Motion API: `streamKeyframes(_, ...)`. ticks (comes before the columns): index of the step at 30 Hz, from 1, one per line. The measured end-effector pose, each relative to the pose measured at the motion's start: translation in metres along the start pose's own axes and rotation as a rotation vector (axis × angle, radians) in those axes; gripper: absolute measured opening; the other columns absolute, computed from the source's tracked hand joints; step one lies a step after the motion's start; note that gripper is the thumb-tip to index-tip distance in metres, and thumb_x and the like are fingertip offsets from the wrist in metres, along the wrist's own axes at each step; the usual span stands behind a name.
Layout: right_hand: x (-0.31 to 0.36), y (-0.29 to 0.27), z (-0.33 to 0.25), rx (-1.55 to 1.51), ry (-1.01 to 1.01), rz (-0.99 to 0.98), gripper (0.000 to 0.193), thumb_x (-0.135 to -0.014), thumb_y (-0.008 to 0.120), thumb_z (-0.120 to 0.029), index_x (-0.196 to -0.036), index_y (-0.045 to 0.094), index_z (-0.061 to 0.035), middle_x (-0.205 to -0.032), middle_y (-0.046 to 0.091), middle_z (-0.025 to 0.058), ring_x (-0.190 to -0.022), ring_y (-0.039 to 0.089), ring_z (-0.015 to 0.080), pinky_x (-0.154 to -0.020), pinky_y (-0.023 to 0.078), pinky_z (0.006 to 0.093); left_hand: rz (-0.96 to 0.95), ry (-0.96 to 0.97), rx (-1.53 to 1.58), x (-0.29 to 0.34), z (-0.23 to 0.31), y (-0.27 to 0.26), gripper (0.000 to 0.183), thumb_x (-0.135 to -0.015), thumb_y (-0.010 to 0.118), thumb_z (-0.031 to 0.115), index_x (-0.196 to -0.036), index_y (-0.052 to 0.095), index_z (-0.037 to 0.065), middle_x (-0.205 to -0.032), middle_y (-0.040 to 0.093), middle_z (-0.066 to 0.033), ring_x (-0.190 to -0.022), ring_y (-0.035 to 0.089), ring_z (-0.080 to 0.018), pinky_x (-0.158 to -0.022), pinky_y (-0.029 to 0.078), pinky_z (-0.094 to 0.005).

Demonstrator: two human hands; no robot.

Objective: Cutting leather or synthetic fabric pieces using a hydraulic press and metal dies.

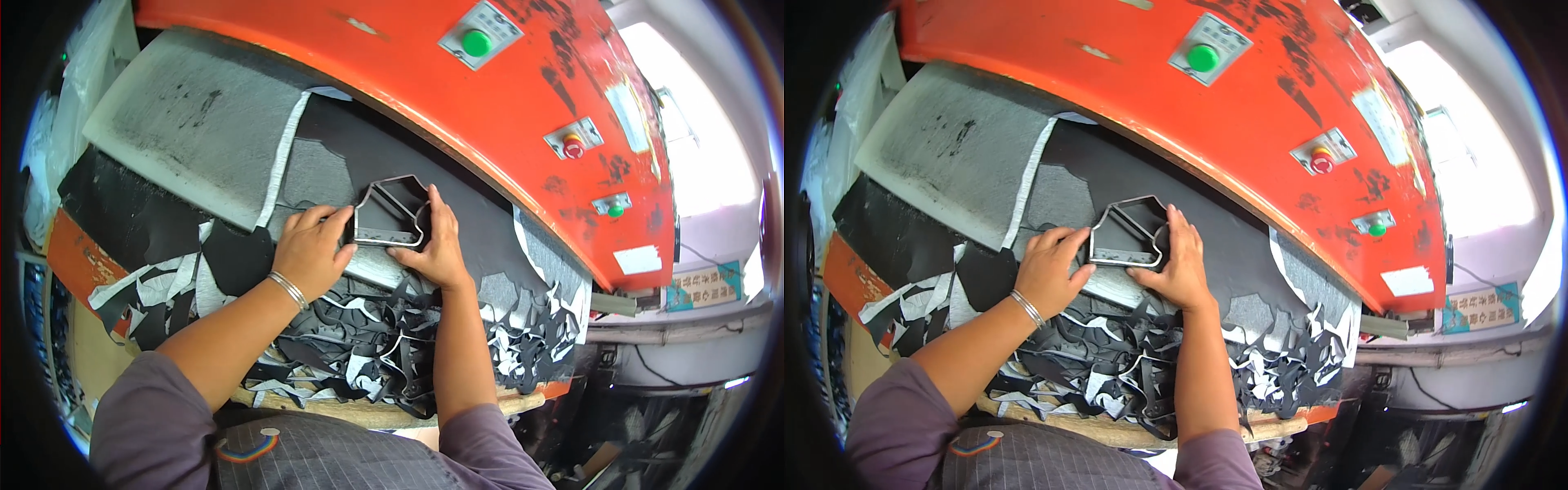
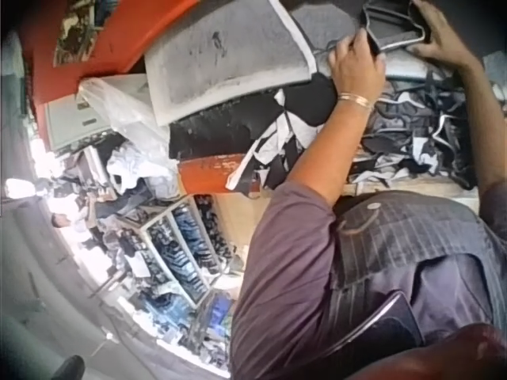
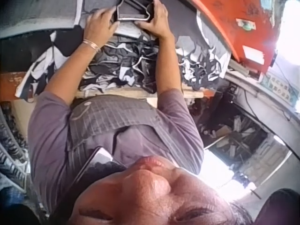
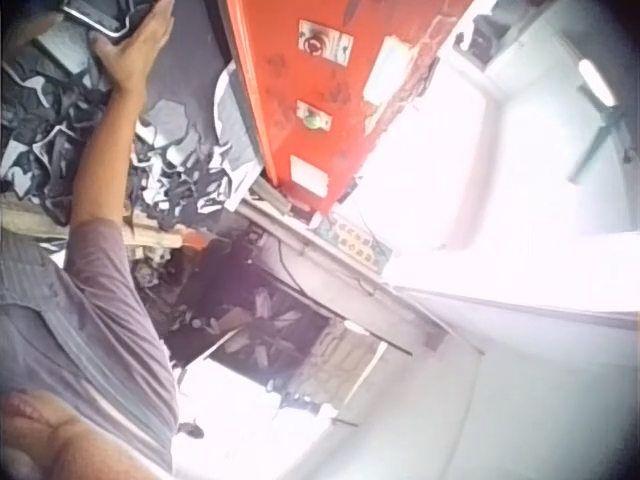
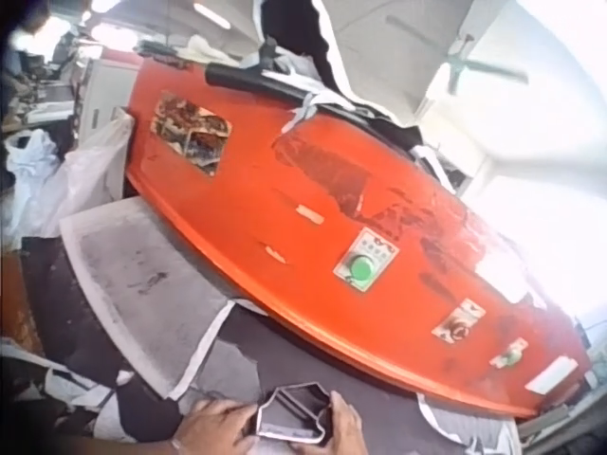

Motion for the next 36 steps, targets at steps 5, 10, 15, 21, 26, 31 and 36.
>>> streamKeyframes(5, 0.003, -0.011, 0.006, 0.023, 0.004, 0.010, 0.118, -0.056, 0.083, -0.038, -0.148, 0.020, 0.0005, -0.144, 0.037, 0.0254, -0.139, 0.028, 0.0368, -0.115, 0.018, 0.0477, -0.014, -0.020, -0.072, -0.002, 0.004, 0.011, 0.060, -0.077, 0.070, 0.020, -0.131, 0.049, 0.004, -0.118, 0.060, -0.0127, -0.112, 0.052, -0.0297, -0.096, 0.037, -0.0412)
streamKeyframes(10, 0.004, -0.024, 0.021, -0.056, -0.050, -0.011, 0.116, -0.058, 0.081, -0.035, -0.148, 0.017, 0.0004, -0.142, 0.039, 0.0272, -0.139, 0.030, 0.0356, -0.115, 0.018, 0.0464, 0.049, 0.049, -0.122, -0.008, 0.021, 0.015, 0.064, -0.077, 0.070, 0.019, -0.134, 0.045, 0.002, -0.118, 0.065, -0.0113, -0.113, 0.053, -0.0274, -0.097, 0.036, -0.0405)
streamKeyframes(15, 0.008, -0.036, 0.039, -0.125, -0.056, 0.056, 0.114, -0.059, 0.080, -0.035, -0.148, 0.018, -0.0006, -0.141, 0.040, 0.0275, -0.137, 0.034, 0.0355, -0.115, 0.019, 0.0448, 0.019, 0.036, -0.194, -0.014, 0.029, 0.028, 0.062, -0.076, 0.070, 0.019, -0.132, 0.047, 0.003, -0.122, 0.063, -0.0089, -0.114, 0.053, -0.0259, -0.098, 0.036, -0.0401)
streamKeyframes(21, 0.006, -0.040, 0.041, -0.108, -0.122, 0.061, 0.106, -0.063, 0.079, -0.035, -0.147, 0.023, -0.0022, -0.142, 0.040, 0.0236, -0.137, 0.033, 0.0334, -0.115, 0.020, 0.0453, 0.034, 0.049, -0.219, -0.018, 0.036, 0.034, 0.057, -0.073, 0.073, 0.009, -0.126, 0.054, 0.002, -0.119, 0.057, -0.0144, -0.107, 0.058, -0.0271, -0.095, 0.042, -0.0360)
streamKeyframes(26, 0.002, -0.033, 0.040, -0.101, -0.179, 0.010, 0.093, -0.069, 0.076, -0.034, -0.145, 0.032, -0.0071, -0.145, 0.038, 0.0209, -0.139, 0.030, 0.0322, -0.115, 0.018, 0.0460, 0.102, 0.018, -0.123, -0.017, 0.029, 0.028, 0.057, -0.069, 0.077, 0.011, -0.122, 0.057, 0.002, -0.117, 0.059, -0.0138, -0.106, 0.057, -0.0288, -0.095, 0.041, -0.0369)
streamKeyframes(31, 0.004, -0.029, 0.038, -0.098, -0.159, -0.013, 0.081, -0.073, 0.074, -0.035, -0.143, 0.039, -0.0132, -0.145, 0.040, 0.0204, -0.140, 0.029, 0.0312, -0.115, 0.016, 0.0478, 0.145, 0.067, -0.190, -0.018, 0.037, 0.021, 0.056, -0.067, 0.079, 0.013, -0.118, 0.059, 0.004, -0.112, 0.062, -0.0117, -0.105, 0.057, -0.0284, -0.092, 0.041, -0.0376)
streamKeyframes(36, 0.001, -0.028, 0.031, -0.095, -0.136, 0.002, 0.083, -0.072, 0.076, -0.033, -0.143, 0.038, -0.0114, -0.143, 0.042, 0.0199, -0.139, 0.032, 0.0313, -0.115, 0.017, 0.0473, 0.131, 0.081, -0.184, -0.021, 0.034, 0.016, 0.053, -0.066, 0.078, 0.015, -0.115, 0.060, 0.004, -0.112, 0.062, -0.0115, -0.103, 0.057, -0.0280, -0.091, 0.040, -0.0371)
Point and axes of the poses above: each hand's wrist, its own x-axis away from the middle knuckle, its own y-axis out of the palm, z = x × y, the point moved 10 cm from there along -x, towards the middle knuckle
